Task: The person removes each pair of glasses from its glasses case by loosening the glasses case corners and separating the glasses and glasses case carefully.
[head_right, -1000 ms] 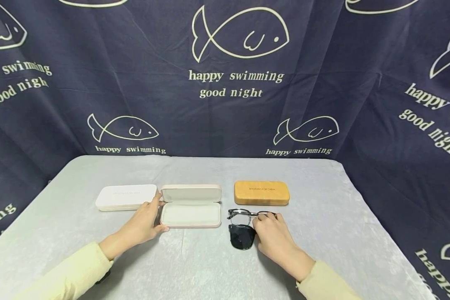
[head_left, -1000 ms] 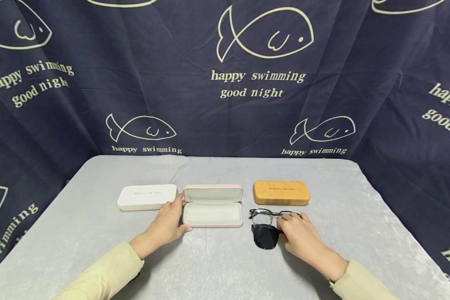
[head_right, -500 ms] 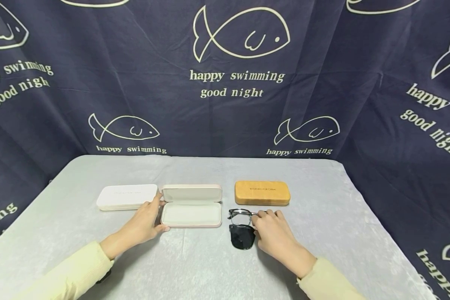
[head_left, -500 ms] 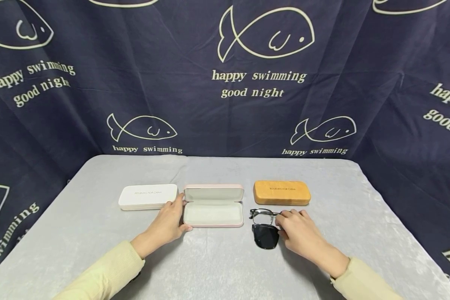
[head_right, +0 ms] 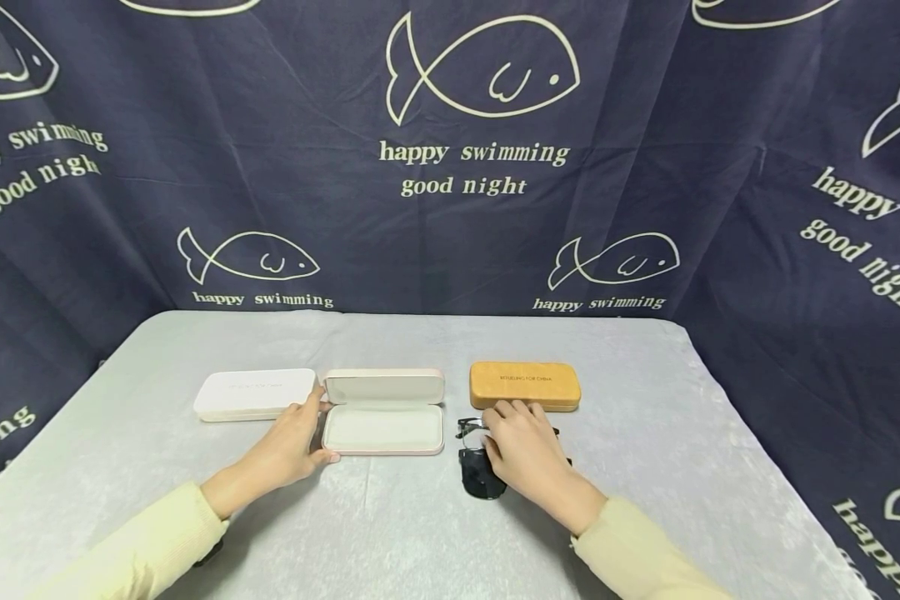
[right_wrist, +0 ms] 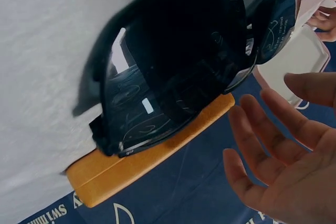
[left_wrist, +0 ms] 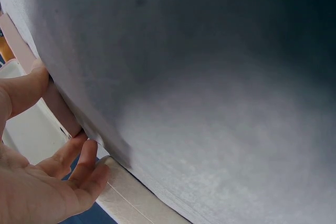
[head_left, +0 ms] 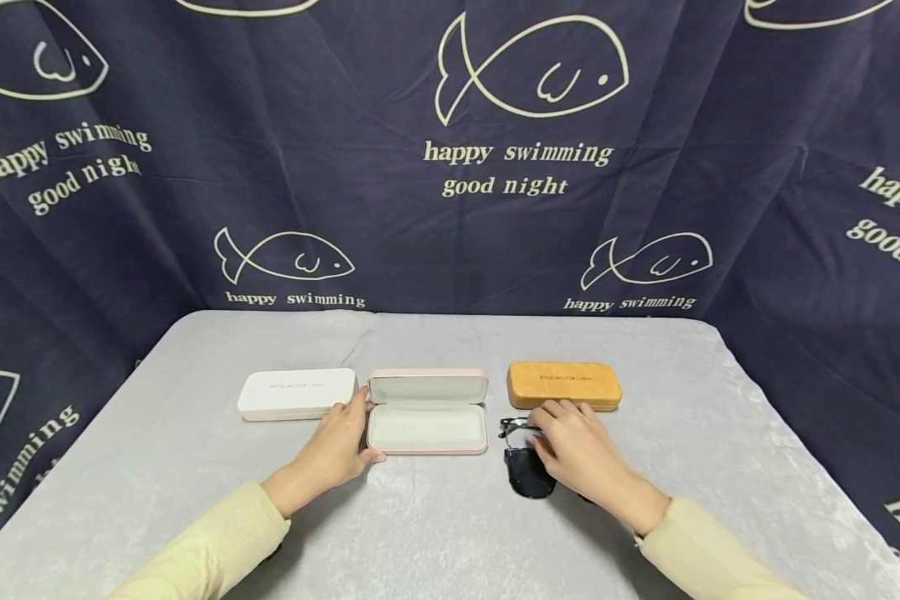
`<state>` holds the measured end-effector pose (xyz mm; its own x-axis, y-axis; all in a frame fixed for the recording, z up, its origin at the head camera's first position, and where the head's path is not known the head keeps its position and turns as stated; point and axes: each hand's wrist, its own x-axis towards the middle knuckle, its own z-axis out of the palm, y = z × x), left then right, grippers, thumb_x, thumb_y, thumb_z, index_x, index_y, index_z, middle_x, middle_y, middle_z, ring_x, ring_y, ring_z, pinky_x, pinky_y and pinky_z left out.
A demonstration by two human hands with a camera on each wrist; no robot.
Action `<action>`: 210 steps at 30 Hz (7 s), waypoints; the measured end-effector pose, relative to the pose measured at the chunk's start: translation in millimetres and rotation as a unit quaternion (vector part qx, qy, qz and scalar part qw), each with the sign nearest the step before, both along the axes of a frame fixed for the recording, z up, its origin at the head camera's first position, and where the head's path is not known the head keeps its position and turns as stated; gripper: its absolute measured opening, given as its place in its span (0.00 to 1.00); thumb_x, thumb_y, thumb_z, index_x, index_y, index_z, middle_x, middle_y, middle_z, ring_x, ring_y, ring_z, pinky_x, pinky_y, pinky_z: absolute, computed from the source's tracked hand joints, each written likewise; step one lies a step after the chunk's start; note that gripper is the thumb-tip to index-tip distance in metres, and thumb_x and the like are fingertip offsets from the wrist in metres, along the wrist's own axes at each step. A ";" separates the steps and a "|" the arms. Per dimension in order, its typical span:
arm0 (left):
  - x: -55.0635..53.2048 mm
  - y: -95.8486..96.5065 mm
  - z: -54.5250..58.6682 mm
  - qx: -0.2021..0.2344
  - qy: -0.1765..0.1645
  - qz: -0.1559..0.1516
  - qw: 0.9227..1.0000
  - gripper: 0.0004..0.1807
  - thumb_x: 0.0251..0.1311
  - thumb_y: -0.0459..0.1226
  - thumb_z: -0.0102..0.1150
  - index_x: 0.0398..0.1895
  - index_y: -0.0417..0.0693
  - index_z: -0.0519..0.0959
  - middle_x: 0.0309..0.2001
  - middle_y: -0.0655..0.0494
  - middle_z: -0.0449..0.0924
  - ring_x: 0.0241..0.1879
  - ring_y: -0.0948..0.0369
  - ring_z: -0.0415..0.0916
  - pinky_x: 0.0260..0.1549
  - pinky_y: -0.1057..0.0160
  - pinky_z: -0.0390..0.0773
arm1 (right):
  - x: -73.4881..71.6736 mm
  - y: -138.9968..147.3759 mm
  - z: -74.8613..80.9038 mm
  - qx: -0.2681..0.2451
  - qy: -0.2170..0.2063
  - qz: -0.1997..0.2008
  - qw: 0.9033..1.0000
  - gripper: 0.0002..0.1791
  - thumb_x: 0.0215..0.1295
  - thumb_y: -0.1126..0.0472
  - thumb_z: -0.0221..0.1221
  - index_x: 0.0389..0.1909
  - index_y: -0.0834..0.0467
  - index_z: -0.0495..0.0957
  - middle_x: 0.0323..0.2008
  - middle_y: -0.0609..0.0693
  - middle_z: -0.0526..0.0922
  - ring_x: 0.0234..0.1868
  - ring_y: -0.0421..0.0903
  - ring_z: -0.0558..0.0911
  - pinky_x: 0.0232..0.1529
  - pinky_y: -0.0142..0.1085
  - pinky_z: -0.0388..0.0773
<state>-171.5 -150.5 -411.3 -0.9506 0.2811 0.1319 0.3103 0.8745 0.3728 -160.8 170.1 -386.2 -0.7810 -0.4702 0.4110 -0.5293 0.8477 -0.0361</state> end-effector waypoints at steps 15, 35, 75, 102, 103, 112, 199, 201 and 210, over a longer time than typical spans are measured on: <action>-0.1 -0.3 -0.4 0.006 0.002 -0.001 1.000 0.52 0.39 0.39 0.73 0.65 0.29 0.53 0.56 0.42 0.73 0.55 0.42 0.67 0.58 0.43 0.62 | -21.5 -20.1 -2.5 -0.026 -0.003 0.014 1.000 0.09 0.58 0.58 0.59 0.37 0.57 0.78 0.35 0.48 0.80 0.39 0.47 0.78 0.42 0.43 0.70; 1.1 0.4 1.1 0.003 -0.004 0.002 1.000 0.51 0.40 0.39 0.72 0.65 0.29 0.53 0.56 0.42 0.73 0.55 0.41 0.67 0.57 0.43 0.63 | -56.7 -44.0 7.9 -0.080 0.013 0.021 0.996 0.12 0.65 0.55 0.53 0.41 0.59 0.77 0.36 0.52 0.81 0.38 0.50 0.79 0.38 0.41 0.70; -0.3 1.7 0.9 -0.005 -0.003 0.006 1.000 0.51 0.40 0.39 0.72 0.65 0.30 0.53 0.56 0.45 0.73 0.52 0.45 0.69 0.56 0.46 0.66 | -88.5 -58.1 20.2 -0.134 -0.297 0.028 0.945 0.18 0.68 0.48 0.47 0.40 0.58 0.77 0.34 0.52 0.82 0.27 0.41 0.76 0.29 0.33 0.72; -0.3 1.8 1.2 -0.005 0.007 -0.003 1.000 0.50 0.39 0.39 0.72 0.63 0.28 0.54 0.55 0.43 0.73 0.51 0.45 0.69 0.56 0.46 0.65 | -107.2 -46.2 25.6 -0.242 -0.604 0.020 0.759 0.33 0.67 0.43 0.46 0.65 0.60 0.59 0.55 0.56 0.72 0.40 0.53 0.79 0.43 0.45 0.78; -0.2 1.8 1.1 -0.005 0.006 -0.003 1.000 0.50 0.39 0.39 0.72 0.63 0.28 0.54 0.55 0.43 0.73 0.51 0.45 0.69 0.56 0.47 0.65 | -107.0 -46.2 25.5 -0.242 -0.605 0.020 0.758 0.33 0.67 0.43 0.46 0.65 0.60 0.59 0.55 0.56 0.72 0.40 0.53 0.79 0.43 0.45 0.78; -0.1 0.9 0.0 -0.004 0.006 -0.003 1.000 0.51 0.39 0.39 0.72 0.64 0.29 0.54 0.55 0.42 0.73 0.51 0.45 0.69 0.56 0.46 0.65 | -104.7 -48.7 25.2 -0.246 -0.609 0.027 0.754 0.29 0.68 0.45 0.45 0.62 0.59 0.63 0.52 0.57 0.75 0.42 0.53 0.78 0.45 0.45 0.77; -1.1 -1.7 4.3 -0.030 0.001 -0.035 0.999 0.43 0.42 0.41 0.71 0.61 0.33 0.62 0.56 0.40 0.71 0.50 0.49 0.68 0.54 0.50 0.66 | -47.1 -48.7 -6.8 0.012 -0.131 0.183 0.974 0.29 0.47 0.45 0.67 0.48 0.55 0.75 0.45 0.55 0.76 0.44 0.49 0.76 0.48 0.46 0.73; -1.2 -1.6 4.7 -0.032 0.001 -0.037 0.999 0.42 0.42 0.41 0.71 0.60 0.33 0.62 0.56 0.40 0.71 0.50 0.48 0.68 0.54 0.50 0.66 | -46.3 -48.2 -7.2 0.009 -0.130 0.179 0.975 0.30 0.47 0.45 0.67 0.48 0.56 0.74 0.45 0.55 0.76 0.44 0.49 0.76 0.46 0.45 0.74; -1.5 -1.7 5.3 -0.042 0.008 -0.041 0.998 0.42 0.42 0.40 0.71 0.59 0.31 0.63 0.55 0.38 0.72 0.49 0.48 0.69 0.53 0.50 0.66 | -44.3 -45.3 -6.9 0.022 -0.153 0.156 0.976 0.37 0.47 0.45 0.67 0.55 0.62 0.68 0.48 0.55 0.75 0.49 0.49 0.75 0.50 0.41 0.73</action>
